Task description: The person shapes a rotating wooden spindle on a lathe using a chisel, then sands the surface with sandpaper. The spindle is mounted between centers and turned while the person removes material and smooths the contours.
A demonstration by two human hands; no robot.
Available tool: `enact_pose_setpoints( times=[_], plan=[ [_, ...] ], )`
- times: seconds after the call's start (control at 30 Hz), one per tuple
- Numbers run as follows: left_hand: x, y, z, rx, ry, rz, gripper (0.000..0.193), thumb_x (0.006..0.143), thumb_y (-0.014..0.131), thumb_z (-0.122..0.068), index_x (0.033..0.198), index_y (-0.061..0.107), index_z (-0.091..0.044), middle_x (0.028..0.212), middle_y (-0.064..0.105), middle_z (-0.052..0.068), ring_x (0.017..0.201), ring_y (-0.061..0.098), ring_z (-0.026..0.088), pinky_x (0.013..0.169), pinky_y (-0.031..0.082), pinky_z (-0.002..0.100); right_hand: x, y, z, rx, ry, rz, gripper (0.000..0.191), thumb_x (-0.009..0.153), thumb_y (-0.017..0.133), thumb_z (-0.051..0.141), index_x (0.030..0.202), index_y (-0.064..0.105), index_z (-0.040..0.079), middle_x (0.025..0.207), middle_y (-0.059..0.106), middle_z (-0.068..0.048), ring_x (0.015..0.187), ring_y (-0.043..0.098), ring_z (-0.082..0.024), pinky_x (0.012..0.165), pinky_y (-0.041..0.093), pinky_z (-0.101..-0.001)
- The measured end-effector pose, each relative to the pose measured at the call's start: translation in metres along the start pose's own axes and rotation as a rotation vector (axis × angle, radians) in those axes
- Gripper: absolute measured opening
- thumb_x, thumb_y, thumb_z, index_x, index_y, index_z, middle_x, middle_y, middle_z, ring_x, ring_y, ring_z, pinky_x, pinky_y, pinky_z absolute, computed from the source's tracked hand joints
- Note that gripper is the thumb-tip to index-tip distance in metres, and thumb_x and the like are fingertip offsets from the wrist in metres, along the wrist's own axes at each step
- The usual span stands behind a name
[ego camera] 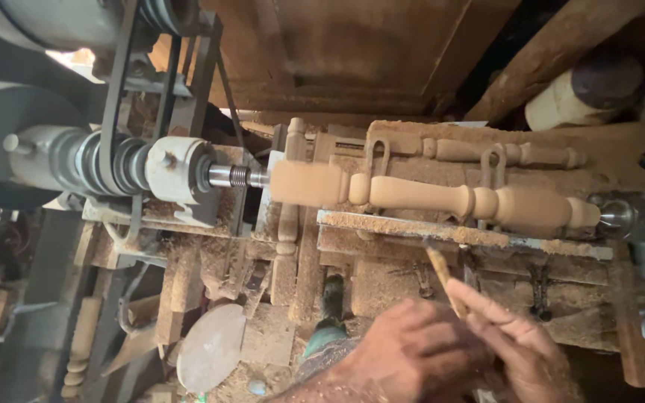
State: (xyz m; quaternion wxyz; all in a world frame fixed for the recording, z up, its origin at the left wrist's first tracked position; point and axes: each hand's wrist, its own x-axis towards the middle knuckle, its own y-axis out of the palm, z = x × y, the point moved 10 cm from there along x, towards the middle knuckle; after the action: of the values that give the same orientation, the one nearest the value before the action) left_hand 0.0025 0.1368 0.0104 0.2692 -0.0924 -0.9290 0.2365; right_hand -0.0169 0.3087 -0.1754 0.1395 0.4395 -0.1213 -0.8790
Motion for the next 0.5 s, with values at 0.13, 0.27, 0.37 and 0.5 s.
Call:
enact_pose_setpoints(
  times=[0.13,0.27,0.37,0.5],
  plan=[
    [-0.034,-0.018,0.047,-0.14,-0.326,-0.351,0.058,0.09,0.082,-0.044,0.132,0.068,-0.006,0.12,0.074,0.006,0.111,0.07,0.018,0.092,0.061,0.036,-0.018,0.057,0.028,0.183,-0.308,0.39,0.055,0.111,0.06,0.009,0.158,0.042,-0.014,0.083,0.061,-0.002,0.059,0.056,-0.009,0.05,0.05,-0.0201],
    [-0.096,0.053,0.167,-0.858,-1.046,-0.367,0.047,0.094,0.068,-0.039,0.133,0.063,-0.014,0.11,0.072,0.0,0.097,0.066,0.009,0.081,0.059,0.025,0.016,0.073,-0.002,-0.146,-0.194,0.161,0.067,0.095,0.053,0.014,0.159,0.032,0.012,0.087,0.062,-0.003,0.045,0.04,-0.005,0.034,0.037,-0.0205],
    [-0.114,0.076,0.206,-1.016,-1.027,-0.477,0.034,0.098,0.069,-0.028,0.121,0.071,-0.002,0.099,0.073,0.003,0.085,0.063,0.008,0.076,0.054,0.022,0.04,0.084,-0.028,-0.229,-0.14,0.164,0.063,0.097,0.054,0.017,0.158,0.04,0.019,0.085,0.06,-0.002,0.044,0.04,-0.005,0.033,0.035,-0.0203],
    [-0.121,0.079,0.226,-1.013,-0.986,-0.589,0.026,0.098,0.077,-0.02,0.106,0.069,0.004,0.088,0.068,0.004,0.075,0.06,0.008,0.069,0.052,0.023,0.055,0.068,-0.02,-0.729,-0.354,-0.092,0.049,0.1,0.056,0.022,0.149,0.056,0.021,0.082,0.071,-0.003,0.055,0.056,-0.007,0.047,0.047,-0.0242]
  ],
)
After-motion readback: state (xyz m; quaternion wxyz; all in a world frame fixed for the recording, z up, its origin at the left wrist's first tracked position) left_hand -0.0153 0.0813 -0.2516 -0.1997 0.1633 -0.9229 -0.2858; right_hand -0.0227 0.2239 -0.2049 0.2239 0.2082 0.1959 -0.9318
